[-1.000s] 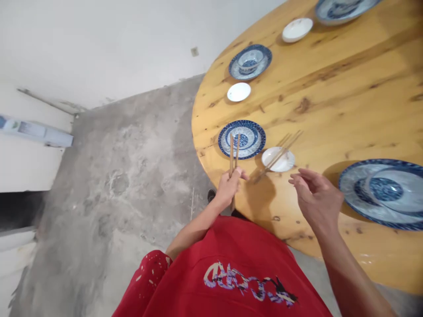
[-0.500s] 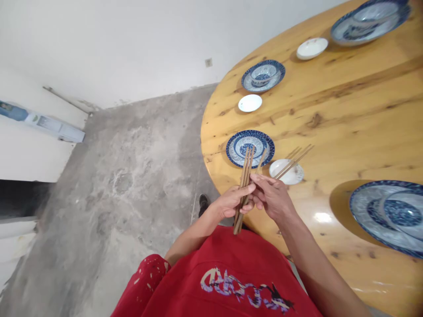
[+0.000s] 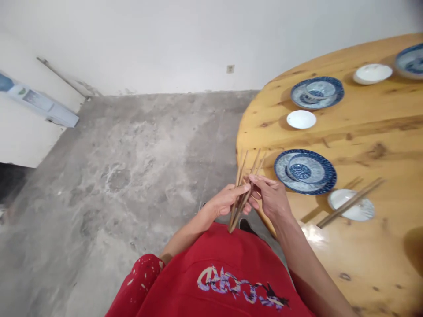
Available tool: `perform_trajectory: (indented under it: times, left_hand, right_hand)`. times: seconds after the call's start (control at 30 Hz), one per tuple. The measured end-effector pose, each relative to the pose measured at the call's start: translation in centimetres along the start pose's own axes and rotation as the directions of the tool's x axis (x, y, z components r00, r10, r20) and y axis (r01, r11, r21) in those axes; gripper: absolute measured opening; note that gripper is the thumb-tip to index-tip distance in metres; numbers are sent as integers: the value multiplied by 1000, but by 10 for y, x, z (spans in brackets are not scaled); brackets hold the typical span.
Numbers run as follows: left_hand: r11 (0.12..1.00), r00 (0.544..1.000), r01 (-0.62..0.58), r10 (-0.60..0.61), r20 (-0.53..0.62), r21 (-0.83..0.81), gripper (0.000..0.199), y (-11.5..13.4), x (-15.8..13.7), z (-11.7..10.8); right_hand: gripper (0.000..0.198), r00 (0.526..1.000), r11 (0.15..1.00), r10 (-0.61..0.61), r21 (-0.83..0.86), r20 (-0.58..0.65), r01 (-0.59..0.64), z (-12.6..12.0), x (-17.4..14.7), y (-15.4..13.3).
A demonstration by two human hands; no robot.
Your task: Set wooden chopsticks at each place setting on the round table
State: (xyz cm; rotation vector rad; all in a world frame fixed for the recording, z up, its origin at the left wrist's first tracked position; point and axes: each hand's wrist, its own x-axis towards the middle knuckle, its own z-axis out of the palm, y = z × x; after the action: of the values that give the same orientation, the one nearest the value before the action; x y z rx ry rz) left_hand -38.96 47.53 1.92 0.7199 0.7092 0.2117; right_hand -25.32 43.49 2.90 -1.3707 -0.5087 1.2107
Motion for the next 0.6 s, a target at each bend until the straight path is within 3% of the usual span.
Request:
perform_trajectory:
  times: [0.17, 0.37, 0.6]
  left_hand:
    - [996, 996, -76, 78, -49, 47, 59, 22, -25, -44]
    - [980, 992, -117, 124, -35, 160, 58, 44, -35, -73]
    - [966, 997, -76, 81, -10, 248, 59, 79, -7, -92]
  right_hand:
    - [38, 984, 991, -133, -3, -119, 134, 44, 25, 2]
    - [40, 988, 994, -71, 78, -136, 82, 67, 48, -1]
    - [46, 979, 993, -7, 117, -203, 31, 73, 91, -7]
